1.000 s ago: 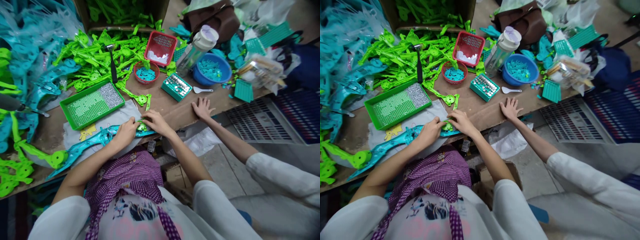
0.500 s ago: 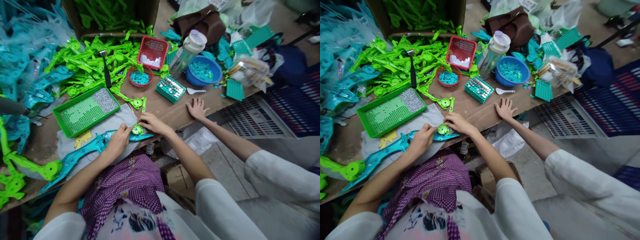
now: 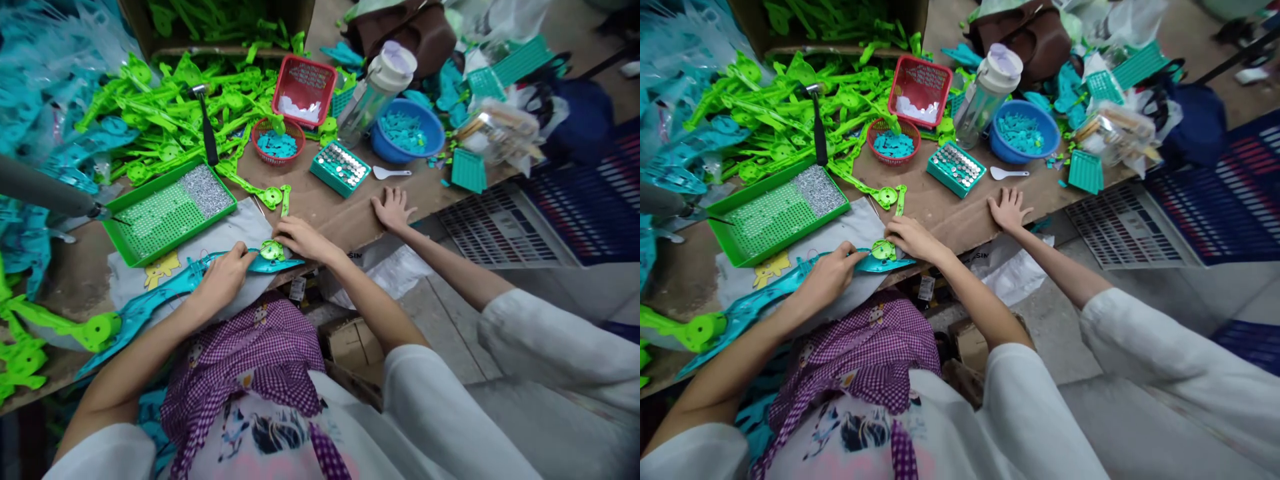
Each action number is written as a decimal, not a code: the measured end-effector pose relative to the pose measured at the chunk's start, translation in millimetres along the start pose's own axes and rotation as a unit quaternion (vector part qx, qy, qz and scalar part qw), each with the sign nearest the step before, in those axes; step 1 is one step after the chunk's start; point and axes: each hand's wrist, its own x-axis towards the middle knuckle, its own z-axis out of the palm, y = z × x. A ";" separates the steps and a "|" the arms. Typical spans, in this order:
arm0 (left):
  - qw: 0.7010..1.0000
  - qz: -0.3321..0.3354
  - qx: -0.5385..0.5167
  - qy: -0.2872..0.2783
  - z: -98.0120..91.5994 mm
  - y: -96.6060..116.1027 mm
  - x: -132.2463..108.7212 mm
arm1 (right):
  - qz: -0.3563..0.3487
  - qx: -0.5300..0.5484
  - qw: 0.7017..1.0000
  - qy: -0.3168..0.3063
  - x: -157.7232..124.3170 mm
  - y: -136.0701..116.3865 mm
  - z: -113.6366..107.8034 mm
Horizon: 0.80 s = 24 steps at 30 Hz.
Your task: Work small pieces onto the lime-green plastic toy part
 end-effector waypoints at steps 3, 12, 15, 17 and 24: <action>1.000 0.012 -0.012 0.011 1.5 -2.7 -1.5 | 0.025 -0.035 0.999 -0.004 -1.6 -4.7 -1.0; 0.997 0.064 -0.006 -0.052 -20.4 -8.6 9.7 | 0.040 -0.094 0.995 -0.005 -3.1 -10.7 0.3; 0.997 0.051 0.003 -0.060 -20.3 -7.0 11.2 | 0.040 -0.095 0.995 -0.007 -1.9 -8.2 -0.6; 0.997 0.038 0.010 -0.060 -19.7 -5.6 12.1 | 0.042 -0.091 0.995 -0.011 -2.5 -8.7 -2.4; 0.993 0.066 0.005 -0.095 -27.2 -14.0 25.0 | 0.001 -0.084 0.990 0.115 -21.8 -47.0 21.7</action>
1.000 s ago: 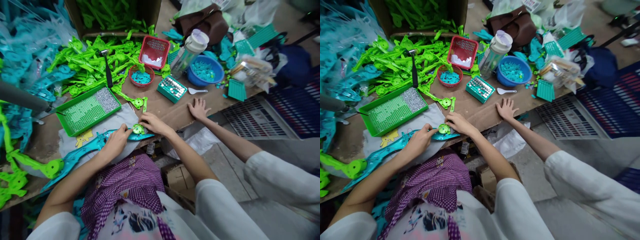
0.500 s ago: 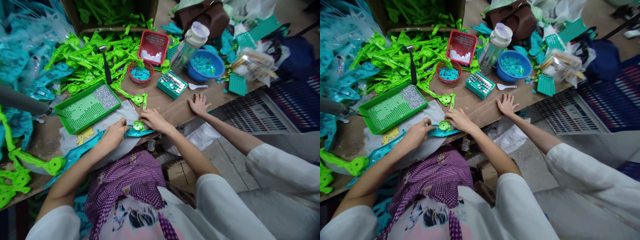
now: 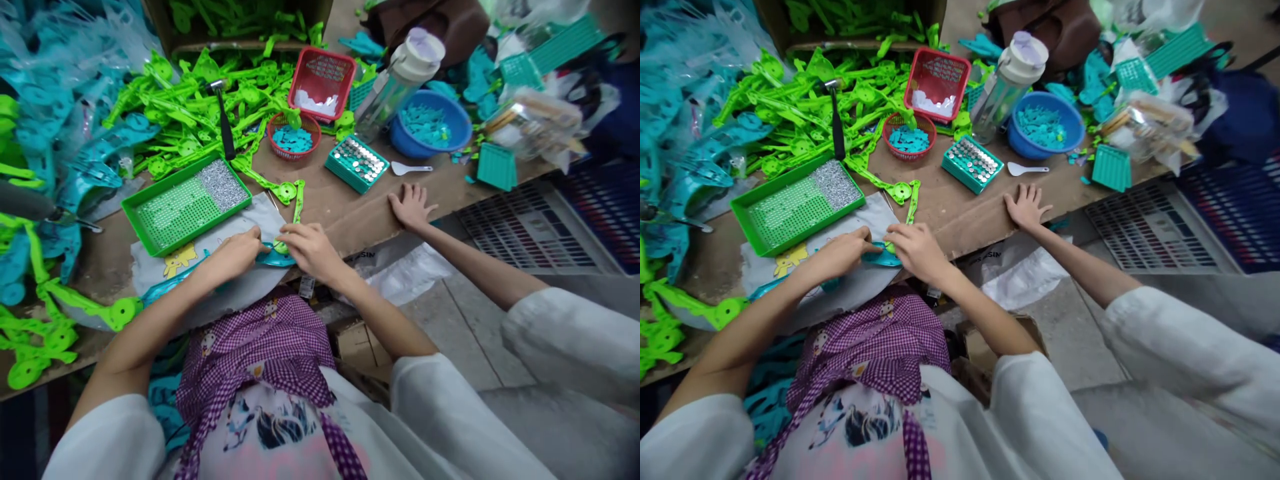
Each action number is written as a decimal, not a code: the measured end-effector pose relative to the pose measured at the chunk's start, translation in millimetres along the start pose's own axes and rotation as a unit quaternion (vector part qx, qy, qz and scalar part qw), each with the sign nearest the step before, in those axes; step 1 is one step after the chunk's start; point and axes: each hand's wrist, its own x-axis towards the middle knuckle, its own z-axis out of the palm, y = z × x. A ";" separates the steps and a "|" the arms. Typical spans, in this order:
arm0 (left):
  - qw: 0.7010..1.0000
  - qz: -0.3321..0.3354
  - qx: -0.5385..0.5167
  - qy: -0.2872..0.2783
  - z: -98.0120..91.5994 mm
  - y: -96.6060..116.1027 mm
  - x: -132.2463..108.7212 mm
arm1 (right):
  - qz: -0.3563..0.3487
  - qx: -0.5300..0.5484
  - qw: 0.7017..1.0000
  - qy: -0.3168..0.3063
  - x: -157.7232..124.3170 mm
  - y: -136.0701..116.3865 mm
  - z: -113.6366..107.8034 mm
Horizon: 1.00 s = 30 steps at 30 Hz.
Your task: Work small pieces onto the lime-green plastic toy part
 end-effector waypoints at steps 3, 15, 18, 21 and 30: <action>0.999 0.013 -0.032 0.003 -4.2 -9.4 6.3 | 0.010 0.028 0.999 0.029 -11.7 -20.3 21.4; 0.992 0.092 -0.076 0.027 -19.7 -28.1 7.5 | 0.004 -0.038 0.999 -0.022 -18.2 -19.0 24.5; 0.990 0.115 -0.074 0.039 -14.2 -37.8 2.4 | 0.007 -0.038 0.999 -0.037 -18.4 -20.5 23.0; 0.990 0.114 -0.078 0.041 -9.6 -43.7 -0.1 | 0.012 -0.042 0.998 -0.049 -17.7 -20.9 23.1; 0.984 0.131 -0.118 0.016 -10.0 -51.9 4.1 | 0.010 -0.006 0.999 -0.052 -16.9 -16.1 23.1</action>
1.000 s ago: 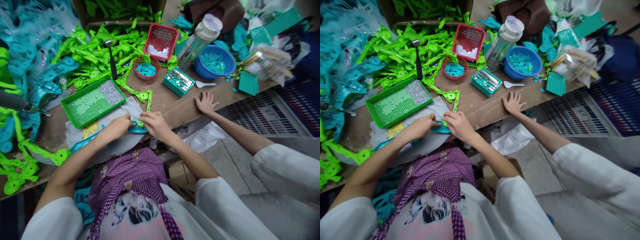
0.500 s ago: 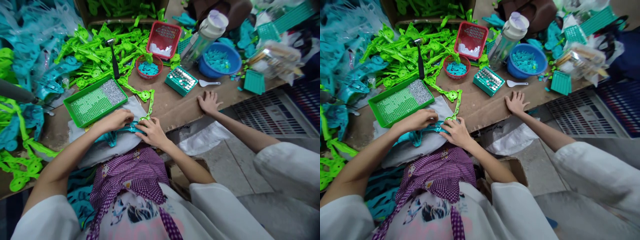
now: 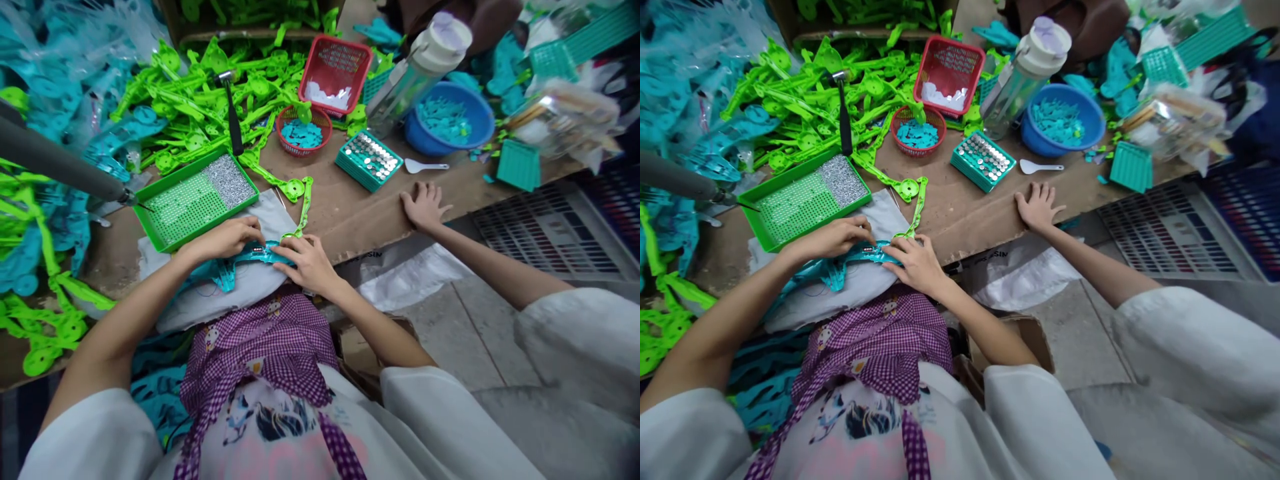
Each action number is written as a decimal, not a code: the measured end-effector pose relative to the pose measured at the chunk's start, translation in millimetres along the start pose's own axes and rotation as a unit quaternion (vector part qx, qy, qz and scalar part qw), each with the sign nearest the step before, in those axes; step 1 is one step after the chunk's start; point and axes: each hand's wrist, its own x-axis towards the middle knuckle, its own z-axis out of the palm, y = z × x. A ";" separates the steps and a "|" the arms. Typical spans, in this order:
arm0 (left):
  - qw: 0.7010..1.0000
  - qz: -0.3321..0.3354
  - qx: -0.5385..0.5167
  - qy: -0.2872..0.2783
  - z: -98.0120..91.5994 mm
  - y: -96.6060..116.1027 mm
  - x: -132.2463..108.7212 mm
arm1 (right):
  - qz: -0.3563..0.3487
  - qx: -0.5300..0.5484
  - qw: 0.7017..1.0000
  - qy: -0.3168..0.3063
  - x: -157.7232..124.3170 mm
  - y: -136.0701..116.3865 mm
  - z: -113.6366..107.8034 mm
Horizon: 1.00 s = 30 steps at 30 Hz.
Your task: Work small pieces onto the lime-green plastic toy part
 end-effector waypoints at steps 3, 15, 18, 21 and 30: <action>1.000 -0.002 -0.005 -0.003 0.4 1.2 1.4 | 0.004 0.005 1.000 -0.007 0.5 1.4 0.0; 0.999 0.034 0.016 -0.017 1.6 -6.1 10.6 | 0.014 -0.051 0.998 -0.034 3.7 -6.5 -4.6; 0.999 0.041 0.009 0.006 8.2 -12.1 9.7 | 0.011 -0.068 0.997 -0.037 3.6 -8.5 -3.8; 0.999 0.039 0.020 0.031 15.8 -13.4 8.1 | 0.006 -0.084 0.996 -0.036 2.8 -9.3 -2.1; 0.995 0.006 0.094 0.033 23.1 -5.0 7.3 | 0.003 -0.098 0.995 -0.026 3.4 -11.6 1.6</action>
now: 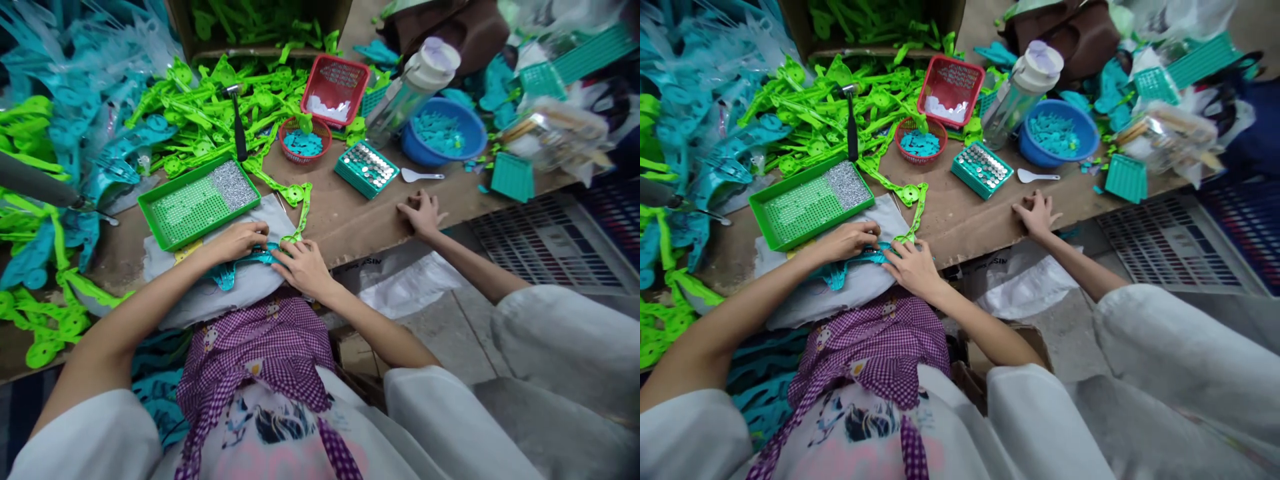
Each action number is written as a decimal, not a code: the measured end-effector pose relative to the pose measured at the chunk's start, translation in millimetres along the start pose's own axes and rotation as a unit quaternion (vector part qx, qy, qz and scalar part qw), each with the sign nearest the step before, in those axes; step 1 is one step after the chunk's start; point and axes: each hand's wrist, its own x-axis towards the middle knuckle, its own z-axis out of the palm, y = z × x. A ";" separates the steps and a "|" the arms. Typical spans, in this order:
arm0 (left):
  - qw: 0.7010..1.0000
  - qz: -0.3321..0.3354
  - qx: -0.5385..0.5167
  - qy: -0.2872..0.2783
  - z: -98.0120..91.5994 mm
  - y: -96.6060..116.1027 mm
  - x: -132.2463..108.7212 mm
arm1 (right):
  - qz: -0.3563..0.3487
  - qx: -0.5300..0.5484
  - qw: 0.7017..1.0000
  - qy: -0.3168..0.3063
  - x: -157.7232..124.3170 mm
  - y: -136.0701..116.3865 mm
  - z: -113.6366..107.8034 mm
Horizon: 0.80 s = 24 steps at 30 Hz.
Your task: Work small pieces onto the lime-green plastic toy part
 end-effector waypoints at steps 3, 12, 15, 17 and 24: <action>1.000 -0.006 0.016 -0.002 -1.9 3.4 2.0 | 0.007 0.029 1.000 0.006 -1.6 -2.1 -0.6; 0.996 -0.060 0.023 0.056 -15.9 26.0 -18.2 | 0.145 0.220 0.943 0.204 -21.0 39.6 -20.0; 0.988 -0.084 0.022 0.124 -24.3 48.8 -24.6 | 0.188 0.268 0.920 0.217 -11.8 59.9 -15.8; 0.984 -0.087 -0.008 0.155 -26.4 62.1 -15.5 | 0.181 0.276 0.921 0.209 -2.8 67.5 -10.3; 0.977 -0.170 -0.082 0.101 -4.9 52.9 65.5 | 0.173 0.221 0.948 0.150 13.9 75.6 4.8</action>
